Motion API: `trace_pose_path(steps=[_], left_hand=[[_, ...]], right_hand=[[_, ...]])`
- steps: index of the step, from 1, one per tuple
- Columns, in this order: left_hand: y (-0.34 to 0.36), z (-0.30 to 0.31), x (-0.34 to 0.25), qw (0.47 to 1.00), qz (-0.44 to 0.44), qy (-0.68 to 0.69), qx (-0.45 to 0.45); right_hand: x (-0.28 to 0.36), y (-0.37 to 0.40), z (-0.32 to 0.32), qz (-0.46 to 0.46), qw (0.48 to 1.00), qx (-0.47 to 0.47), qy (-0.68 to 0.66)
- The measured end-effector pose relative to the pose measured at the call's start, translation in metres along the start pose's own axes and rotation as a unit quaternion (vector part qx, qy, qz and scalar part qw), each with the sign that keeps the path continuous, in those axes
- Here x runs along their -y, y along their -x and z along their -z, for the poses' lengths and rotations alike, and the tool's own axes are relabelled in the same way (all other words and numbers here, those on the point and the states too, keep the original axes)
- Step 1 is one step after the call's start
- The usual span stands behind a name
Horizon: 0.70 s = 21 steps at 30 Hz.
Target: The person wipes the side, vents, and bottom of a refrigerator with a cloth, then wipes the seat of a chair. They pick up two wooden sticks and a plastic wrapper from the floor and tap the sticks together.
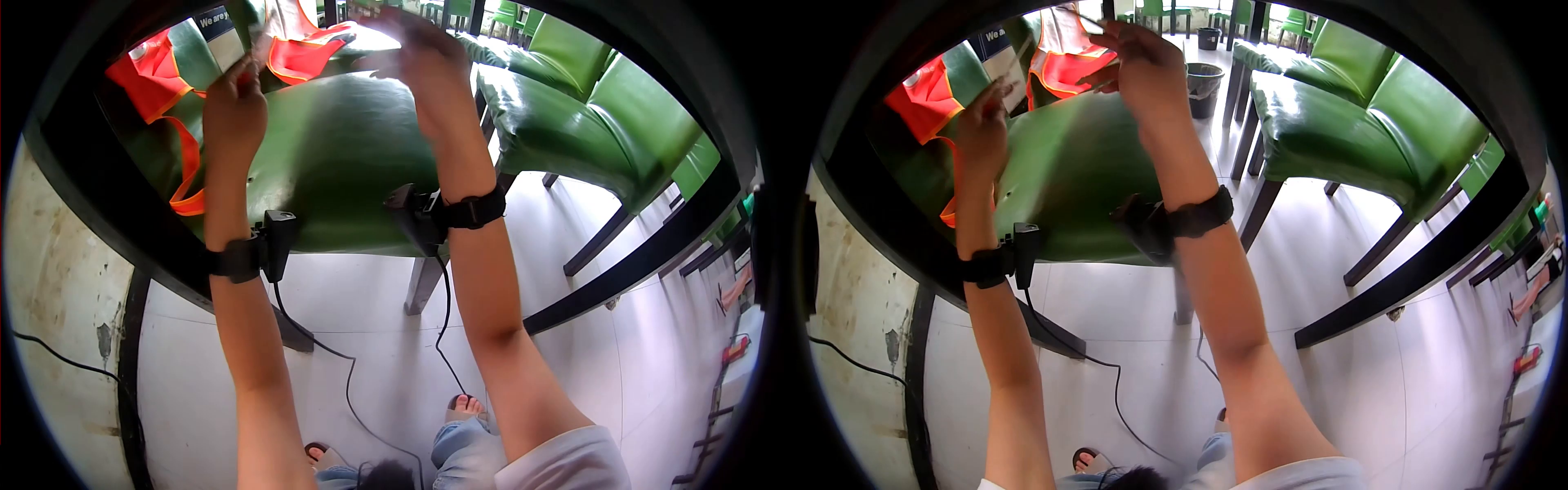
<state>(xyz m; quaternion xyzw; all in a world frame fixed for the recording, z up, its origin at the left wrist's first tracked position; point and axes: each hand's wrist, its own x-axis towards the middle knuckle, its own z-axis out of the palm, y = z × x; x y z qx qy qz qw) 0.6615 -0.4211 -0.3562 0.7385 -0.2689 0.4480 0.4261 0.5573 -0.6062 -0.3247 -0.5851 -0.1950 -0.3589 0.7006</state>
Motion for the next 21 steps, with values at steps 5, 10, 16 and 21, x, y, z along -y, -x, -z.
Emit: trace_pose_path(steps=[5, 10, 16, 21], left_hand=[[-0.005, 0.026, -0.057, 0.992, -0.06, 0.105, -0.021], [-0.001, 0.022, -0.059, 0.991, -0.018, 0.125, 0.039], [0.02, 0.002, -0.05, 0.987, 0.011, 0.128, 0.097], [0.041, -0.011, -0.055, 0.983, 0.009, 0.133, 0.124]], right_hand=[[-0.013, 0.001, 0.012, -0.087, 0.99, -0.115, -0.004], [-0.008, 0.002, 0.013, -0.04, 0.991, -0.126, 0.002], [-0.018, 0.003, 0.023, -0.118, 0.99, -0.071, 0.04], [-0.044, -0.016, 0.044, -0.125, 0.991, -0.05, 0.015]])
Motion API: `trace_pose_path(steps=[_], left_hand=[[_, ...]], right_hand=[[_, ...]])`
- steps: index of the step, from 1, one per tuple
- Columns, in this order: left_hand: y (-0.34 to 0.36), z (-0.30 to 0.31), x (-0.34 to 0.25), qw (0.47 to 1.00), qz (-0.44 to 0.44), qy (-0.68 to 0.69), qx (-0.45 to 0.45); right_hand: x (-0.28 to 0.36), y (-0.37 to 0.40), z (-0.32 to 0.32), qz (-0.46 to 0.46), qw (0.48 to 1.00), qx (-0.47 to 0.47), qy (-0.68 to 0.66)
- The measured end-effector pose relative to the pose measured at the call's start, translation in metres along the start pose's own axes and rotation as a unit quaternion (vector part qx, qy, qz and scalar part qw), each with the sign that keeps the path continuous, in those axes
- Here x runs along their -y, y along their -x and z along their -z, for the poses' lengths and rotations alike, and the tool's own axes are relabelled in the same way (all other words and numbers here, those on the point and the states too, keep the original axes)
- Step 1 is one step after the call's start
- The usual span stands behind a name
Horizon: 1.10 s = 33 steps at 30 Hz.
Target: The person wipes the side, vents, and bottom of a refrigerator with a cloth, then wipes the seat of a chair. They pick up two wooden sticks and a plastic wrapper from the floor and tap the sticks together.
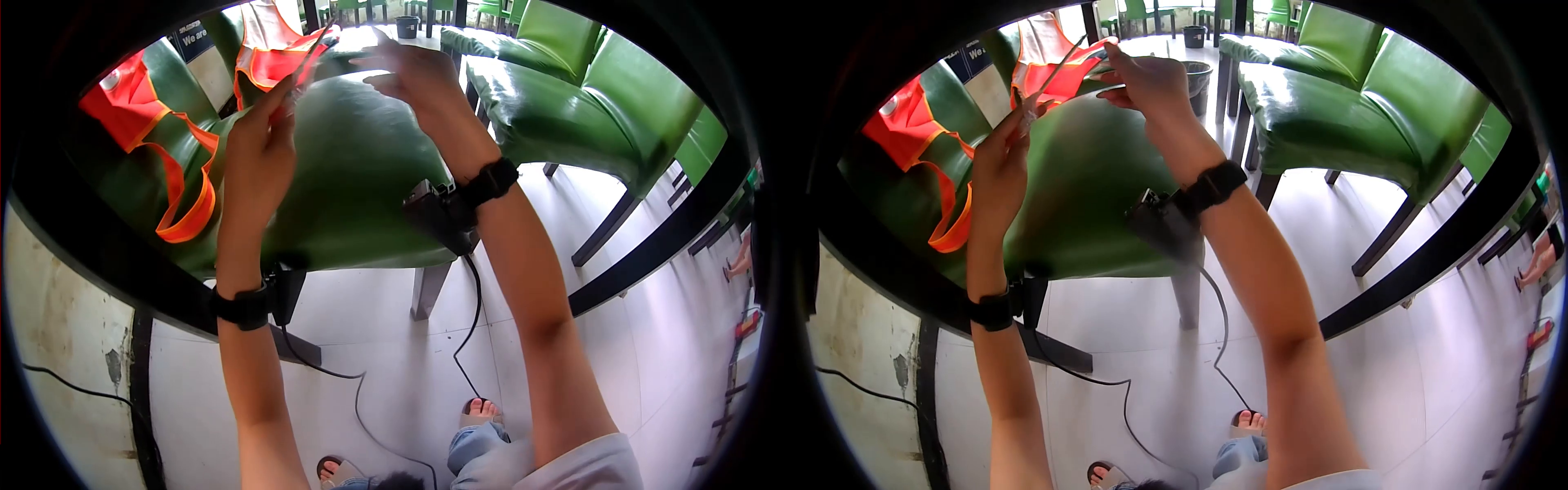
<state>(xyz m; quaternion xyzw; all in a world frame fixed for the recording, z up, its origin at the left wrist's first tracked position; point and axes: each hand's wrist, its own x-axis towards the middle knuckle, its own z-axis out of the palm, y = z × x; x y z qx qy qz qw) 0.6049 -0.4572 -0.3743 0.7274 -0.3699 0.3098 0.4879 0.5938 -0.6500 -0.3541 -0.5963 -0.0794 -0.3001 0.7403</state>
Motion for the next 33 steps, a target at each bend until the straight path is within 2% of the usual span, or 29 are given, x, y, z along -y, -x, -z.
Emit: trace_pose_path(steps=[2, 6, 7, 11, 14, 15, 16, 21, 24, 28, 30, 33], left_hand=[[0.003, -0.001, -0.003, 1.0, 0.004, -0.016, -0.006], [0.004, -0.007, 0.0, 0.994, 0.057, 0.095, 0.013], [0.007, -0.01, -0.003, 0.991, 0.064, 0.12, 0.011], [0.012, -0.023, 0.013, 0.985, 0.051, 0.166, 0.012], [0.015, -0.027, 0.012, 0.988, 0.038, 0.149, 0.012], [0.015, -0.027, 0.009, 0.986, 0.056, 0.153, 0.014], [0.015, -0.027, 0.009, 0.986, 0.056, 0.156, 0.008], [0.012, -0.029, 0.025, 0.984, 0.053, 0.167, 0.001], [0.011, -0.032, 0.028, 0.98, 0.075, 0.184, 0.012], [0.014, -0.032, 0.029, 0.976, 0.096, 0.194, 0.024], [0.012, -0.03, 0.025, 0.971, 0.122, 0.205, 0.022], [0.013, -0.034, 0.035, 0.969, 0.094, 0.229, 0.015]], right_hand=[[-0.012, -0.005, 0.004, 0.023, 0.998, 0.011, -0.05], [-0.022, -0.016, 0.001, -0.064, 0.998, 0.003, -0.021], [-0.02, -0.019, 0.002, -0.072, 0.995, 0.044, -0.047], [0.012, -0.003, -0.007, -0.038, 0.997, 0.058, 0.046], [0.007, -0.023, 0.023, -0.016, 0.993, 0.114, 0.023], [0.004, -0.032, 0.026, -0.043, 0.994, 0.051, 0.083], [-0.002, -0.043, 0.034, -0.05, 0.996, 0.019, 0.069], [-0.026, -0.081, 0.06, -0.067, 0.99, -0.035, 0.119], [-0.037, -0.09, 0.065, -0.041, 0.989, -0.049, 0.133], [-0.04, -0.102, 0.068, -0.02, 0.989, -0.069, 0.132], [-0.039, -0.112, 0.074, 0.008, 0.993, -0.082, 0.079], [-0.027, -0.146, 0.079, 0.023, 0.992, -0.103, 0.068]])
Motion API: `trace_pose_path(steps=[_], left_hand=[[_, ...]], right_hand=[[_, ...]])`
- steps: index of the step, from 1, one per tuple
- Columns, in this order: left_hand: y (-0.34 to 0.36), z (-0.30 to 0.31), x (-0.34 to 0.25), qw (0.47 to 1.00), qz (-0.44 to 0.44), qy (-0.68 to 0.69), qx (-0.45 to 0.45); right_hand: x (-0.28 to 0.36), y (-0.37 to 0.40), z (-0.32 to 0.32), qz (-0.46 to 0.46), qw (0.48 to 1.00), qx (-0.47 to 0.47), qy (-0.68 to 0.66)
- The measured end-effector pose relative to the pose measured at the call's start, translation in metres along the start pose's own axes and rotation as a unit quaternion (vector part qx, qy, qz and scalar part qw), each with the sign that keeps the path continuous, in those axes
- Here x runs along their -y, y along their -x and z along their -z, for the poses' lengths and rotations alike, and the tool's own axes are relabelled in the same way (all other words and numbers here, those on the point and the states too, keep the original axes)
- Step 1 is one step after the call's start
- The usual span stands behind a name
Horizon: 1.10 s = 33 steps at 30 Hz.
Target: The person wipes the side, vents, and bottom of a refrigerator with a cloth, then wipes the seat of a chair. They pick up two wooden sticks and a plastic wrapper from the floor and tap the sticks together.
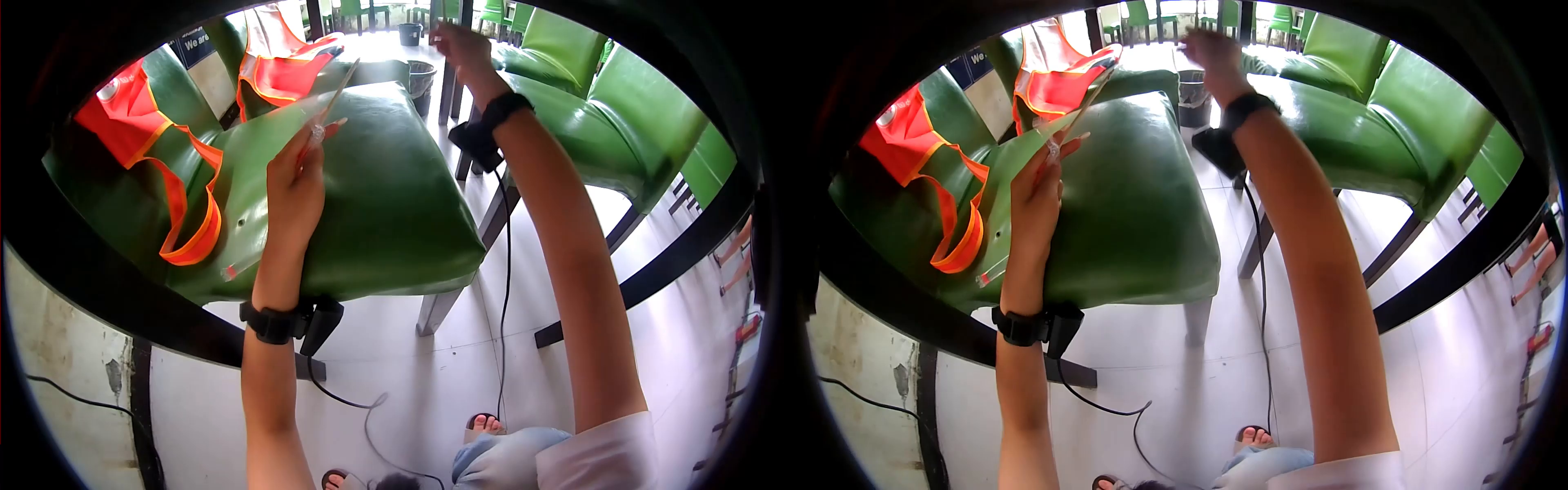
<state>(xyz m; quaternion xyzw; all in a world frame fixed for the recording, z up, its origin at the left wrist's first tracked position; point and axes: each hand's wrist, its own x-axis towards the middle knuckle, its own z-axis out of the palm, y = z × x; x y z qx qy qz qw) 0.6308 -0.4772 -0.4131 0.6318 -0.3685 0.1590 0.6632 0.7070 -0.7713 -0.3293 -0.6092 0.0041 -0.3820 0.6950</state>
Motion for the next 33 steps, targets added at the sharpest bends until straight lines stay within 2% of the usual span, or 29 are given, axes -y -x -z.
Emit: trace_pose_path(steps=[4, 9, 15, 20, 24, 27, 28, 29, 31, 33], left_hand=[[0.0, -0.001, -0.003, 1.0, 0.022, -0.009, -0.009], [0.0, -0.003, 0.005, 0.998, -0.061, -0.017, -0.026], [0.001, -0.002, -0.002, 0.999, -0.004, -0.045, -0.024], [-0.001, -0.003, 0.002, 0.999, -0.032, -0.038, -0.019], [0.0, -0.002, 0.002, 0.999, -0.025, -0.04, -0.018], [0.0, -0.002, -0.001, 0.999, -0.011, -0.04, -0.014], [-0.001, -0.003, -0.002, 0.999, -0.005, -0.042, -0.012], [-0.001, -0.003, -0.005, 0.999, 0.004, -0.048, -0.012], [-0.002, -0.004, -0.006, 0.999, 0.0, -0.044, -0.015], [-0.001, -0.005, -0.001, 0.999, -0.017, -0.034, -0.02]], right_hand=[[0.019, -0.01, -0.003, 0.05, 0.999, -0.008, -0.012], [0.009, 0.007, -0.002, -0.024, 0.998, -0.04, -0.035], [0.006, 0.006, 0.006, -0.061, 0.996, -0.059, -0.04], [0.007, -0.009, 0.02, -0.078, 0.993, -0.085, -0.035], [0.007, -0.012, 0.028, -0.07, 0.996, -0.052, -0.016], [-0.007, -0.016, 0.029, -0.037, 0.995, -0.062, -0.061], [-0.013, -0.016, 0.031, -0.019, 0.998, -0.042, -0.04], [-0.005, 0.008, 0.021, -0.014, 0.996, -0.073, -0.04], [-0.029, 0.007, 0.021, -0.016, 0.995, -0.085, -0.05], [-0.033, 0.026, 0.014, -0.069, 0.99, -0.125, -0.02]])
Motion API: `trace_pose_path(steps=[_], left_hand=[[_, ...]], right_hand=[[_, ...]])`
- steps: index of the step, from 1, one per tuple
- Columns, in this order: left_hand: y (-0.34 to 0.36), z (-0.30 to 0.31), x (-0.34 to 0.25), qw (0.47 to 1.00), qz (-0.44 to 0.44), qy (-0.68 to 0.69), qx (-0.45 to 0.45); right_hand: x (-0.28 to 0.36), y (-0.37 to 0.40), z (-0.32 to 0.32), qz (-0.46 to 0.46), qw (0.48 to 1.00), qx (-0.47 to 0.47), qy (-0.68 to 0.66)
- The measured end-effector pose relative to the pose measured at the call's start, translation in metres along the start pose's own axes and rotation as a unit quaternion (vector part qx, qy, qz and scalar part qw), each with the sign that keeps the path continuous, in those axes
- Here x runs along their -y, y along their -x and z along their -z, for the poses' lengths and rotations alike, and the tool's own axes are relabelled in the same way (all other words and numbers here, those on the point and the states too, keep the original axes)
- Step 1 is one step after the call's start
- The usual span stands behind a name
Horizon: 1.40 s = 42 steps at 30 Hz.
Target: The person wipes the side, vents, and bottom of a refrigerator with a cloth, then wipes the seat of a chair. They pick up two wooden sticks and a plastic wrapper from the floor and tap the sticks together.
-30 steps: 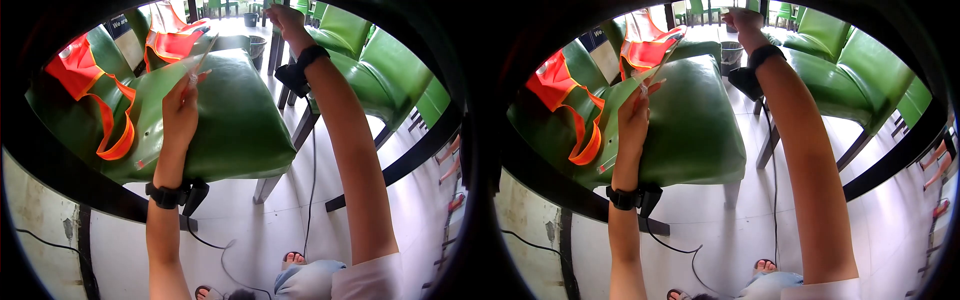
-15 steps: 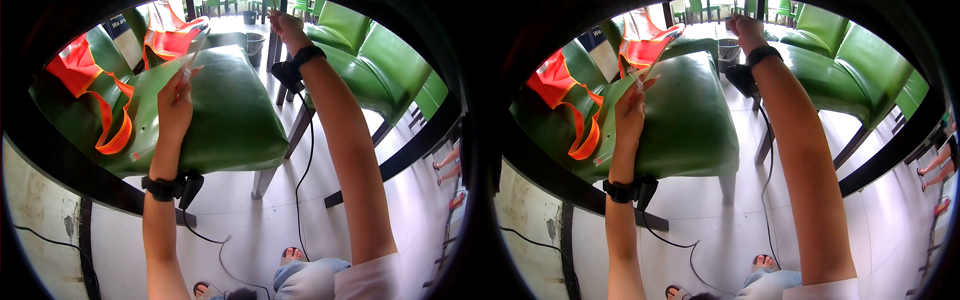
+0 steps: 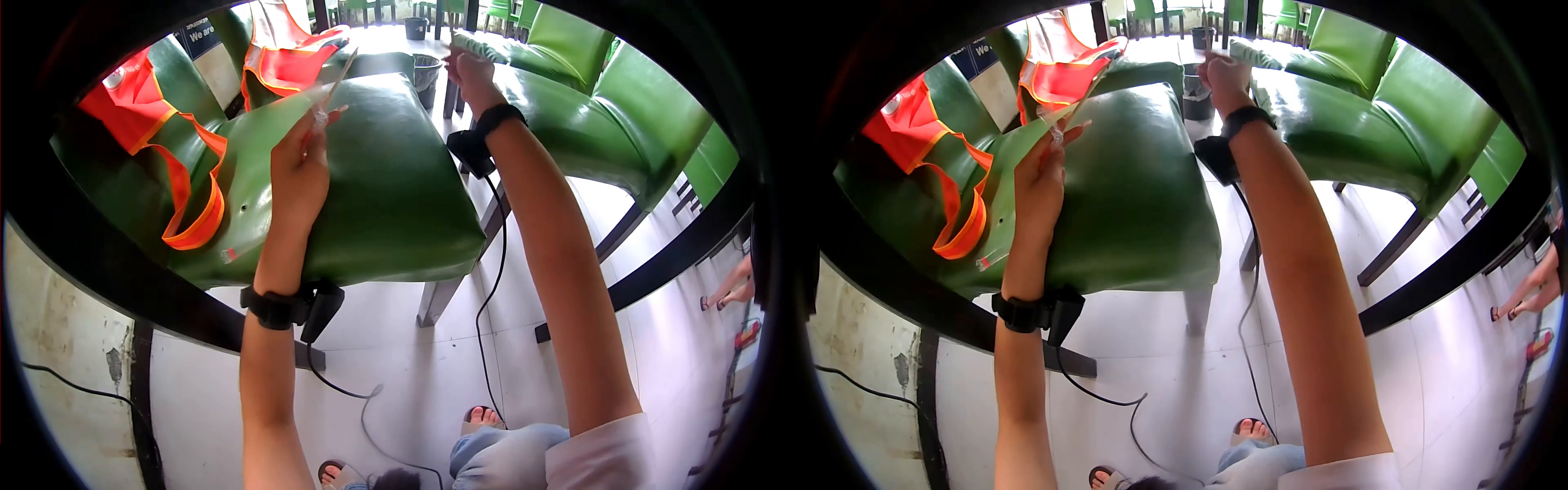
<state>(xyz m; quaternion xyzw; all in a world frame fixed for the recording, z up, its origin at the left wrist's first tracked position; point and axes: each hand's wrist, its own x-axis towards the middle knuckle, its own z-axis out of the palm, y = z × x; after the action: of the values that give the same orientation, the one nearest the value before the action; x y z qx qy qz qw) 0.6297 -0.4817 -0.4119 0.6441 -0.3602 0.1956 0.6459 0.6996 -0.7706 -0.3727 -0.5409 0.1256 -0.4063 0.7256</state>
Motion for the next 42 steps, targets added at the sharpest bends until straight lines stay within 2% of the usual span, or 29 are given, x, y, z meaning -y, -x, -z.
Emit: trace_pose_path(steps=[2, 4, 5, 6, 8, 9, 12, 13, 14, 16, 17, 20, 21, 22, 24, 26, 27, 28, 30, 33, 35, 37, 38, 40, 42], left_hand=[[0.0, 0.0, 0.002, 1.0, -0.006, 0.003, -0.009], [0.001, 0.001, 0.004, 1.0, 0.0, -0.013, -0.012], [0.0, 0.002, 0.002, 1.0, 0.004, -0.03, -0.008], [0.0, 0.002, 0.001, 0.999, 0.008, -0.044, -0.003], [0.0, 0.001, -0.001, 0.999, 0.014, -0.03, -0.003], [-0.002, 0.004, -0.004, 0.999, 0.014, -0.03, -0.004], [-0.004, -0.002, 0.013, 0.996, -0.082, -0.037, -0.028], [-0.003, -0.001, 0.014, 0.998, -0.052, -0.035, -0.022], [-0.002, 0.0, 0.009, 0.999, -0.021, -0.033, -0.014], [0.002, 0.002, 0.003, 0.999, 0.026, -0.031, -0.006], [0.002, 0.002, -0.001, 0.999, 0.036, -0.031, -0.008], [0.0, -0.002, 0.004, 1.0, 0.011, -0.012, -0.011], [-0.001, -0.002, 0.006, 1.0, -0.005, -0.007, -0.012], [-0.002, 0.0, 0.005, 1.0, -0.008, -0.017, -0.011], [-0.001, 0.0, 0.004, 0.999, -0.005, -0.038, -0.003], [0.0, 0.0, 0.0, 0.999, 0.017, -0.048, -0.001], [0.001, 0.0, -0.002, 0.998, 0.028, -0.052, 0.0], [0.001, 0.001, -0.002, 0.998, 0.033, -0.052, 0.0], [0.001, 0.0, -0.004, 0.998, 0.043, -0.049, -0.002], [-0.003, -0.005, 0.007, 0.999, -0.031, -0.002, -0.025], [-0.003, -0.004, 0.011, 0.999, -0.034, -0.015, -0.018], [-0.002, -0.002, 0.012, 0.999, -0.034, -0.02, -0.014], [-0.002, -0.002, 0.014, 0.999, -0.034, -0.017, -0.014], [-0.002, -0.002, 0.014, 0.999, -0.03, -0.01, -0.012], [-0.002, -0.001, 0.014, 1.0, -0.021, -0.002, -0.009]], right_hand=[[-0.004, -0.005, -0.001, -0.037, 0.999, 0.014, 0.027], [0.003, -0.032, -0.002, 0.023, 0.997, 0.074, -0.011], [0.018, -0.035, 0.002, 0.08, 0.988, 0.125, 0.053], [0.033, -0.013, -0.007, -0.007, 0.999, 0.049, 0.012], [0.02, -0.036, 0.0, 0.002, 0.999, 0.044, 0.026], [0.022, -0.042, 0.0, 0.007, 0.995, 0.09, 0.037], [0.0, -0.026, 0.019, -0.053, 0.996, 0.024, 0.073], [-0.004, -0.041, 0.025, -0.123, 0.988, 0.076, 0.06], [-0.01, -0.05, 0.033, -0.071, 0.992, 0.104, -0.028], [0.035, -0.029, 0.011, 0.033, 0.986, 0.129, 0.104], [0.043, -0.032, 0.004, 0.047, 0.986, 0.118, 0.104], [0.02, -0.046, 0.013, 0.16, 0.942, 0.102, 0.278], [0.021, -0.019, 0.013, 0.051, 0.996, 0.057, 0.056], [-0.016, -0.073, 0.031, 0.007, 0.991, 0.058, 0.123], [0.005, -0.02, 0.026, -0.104, 0.988, 0.052, 0.101], [-0.014, -0.054, 0.04, -0.031, 0.991, 0.133, 0.001], [-0.001, -0.041, 0.04, 0.045, 0.975, 0.214, -0.02], [0.02, -0.036, 0.031, 0.032, 0.978, 0.206, -0.019], [0.063, -0.015, 0.004, 0.041, 0.986, 0.138, 0.082], [0.067, -0.017, 0.002, 0.044, 0.98, 0.146, 0.126], [0.06, -0.021, 0.013, 0.078, 0.962, 0.222, 0.139], [0.052, -0.032, 0.01, 0.035, 0.972, 0.225, 0.058], [0.061, -0.031, -0.006, 0.007, 0.982, 0.184, 0.034], [0.074, -0.004, -0.014, 0.105, 0.973, 0.2, 0.049], [0.044, -0.044, -0.027, 0.072, 0.982, 0.164, 0.066]])
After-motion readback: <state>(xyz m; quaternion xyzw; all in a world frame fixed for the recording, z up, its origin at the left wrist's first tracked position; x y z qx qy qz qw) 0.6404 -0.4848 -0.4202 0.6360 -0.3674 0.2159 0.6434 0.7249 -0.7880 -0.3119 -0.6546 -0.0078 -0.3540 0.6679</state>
